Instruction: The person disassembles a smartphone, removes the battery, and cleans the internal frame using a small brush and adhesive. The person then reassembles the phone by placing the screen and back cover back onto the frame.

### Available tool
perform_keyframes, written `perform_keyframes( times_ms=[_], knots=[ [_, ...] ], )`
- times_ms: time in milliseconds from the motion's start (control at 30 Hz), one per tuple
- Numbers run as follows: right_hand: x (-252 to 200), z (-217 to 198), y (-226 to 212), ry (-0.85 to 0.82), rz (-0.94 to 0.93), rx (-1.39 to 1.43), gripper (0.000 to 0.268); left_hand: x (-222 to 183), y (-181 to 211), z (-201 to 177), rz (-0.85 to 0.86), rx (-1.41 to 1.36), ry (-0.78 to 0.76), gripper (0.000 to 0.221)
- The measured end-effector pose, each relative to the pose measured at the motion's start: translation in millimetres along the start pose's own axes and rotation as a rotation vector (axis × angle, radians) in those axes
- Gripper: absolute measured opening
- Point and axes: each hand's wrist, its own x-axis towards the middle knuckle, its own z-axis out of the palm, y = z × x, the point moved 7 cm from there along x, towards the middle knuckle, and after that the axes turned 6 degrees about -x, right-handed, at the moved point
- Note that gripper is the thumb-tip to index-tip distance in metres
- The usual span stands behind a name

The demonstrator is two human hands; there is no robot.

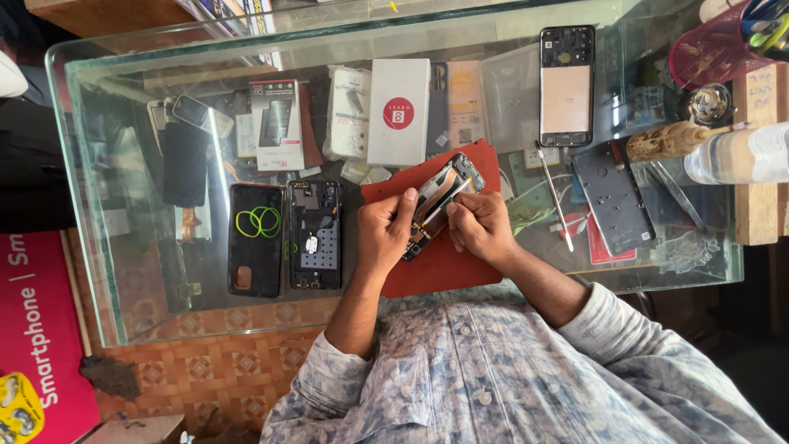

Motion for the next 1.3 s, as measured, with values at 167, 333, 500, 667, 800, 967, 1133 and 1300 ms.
perform_keyframes(
  times_ms=[167, 333, 500, 667, 800, 967, 1133, 1300],
  knots=[
    [-14, -9, -16, 0.031, -0.183, -0.137, 0.024, -4, -16, -4, -0.103, -0.029, 0.046, 0.051],
    [-39, -44, 20, 0.193, -0.072, -0.011, 0.019, -7, -32, -8, -0.214, -0.506, 0.144, 0.035],
    [-34, -48, 46, 0.328, 0.121, 0.570, 0.012, -9, -40, -5, -0.387, -0.749, 0.114, 0.036],
    [-29, -41, 22, 0.128, 0.207, 0.628, 0.038, -13, -32, -2, -0.414, -0.734, 0.027, 0.033],
    [-31, -36, 36, -0.026, 0.154, 0.661, 0.023, -13, -42, -2, -0.369, -0.697, 0.079, 0.027],
    [-40, -31, 27, -0.181, 0.026, 0.788, 0.021, -23, -47, 16, -0.490, -0.796, -0.043, 0.022],
    [-45, -37, 19, -0.286, -0.117, 0.868, 0.026, -28, -37, 30, -0.488, -0.846, -0.194, 0.023],
    [-49, -37, -1, -0.369, -0.205, 1.069, 0.015, -30, -54, 44, -0.618, -1.037, -0.260, 0.026]
  ],
)
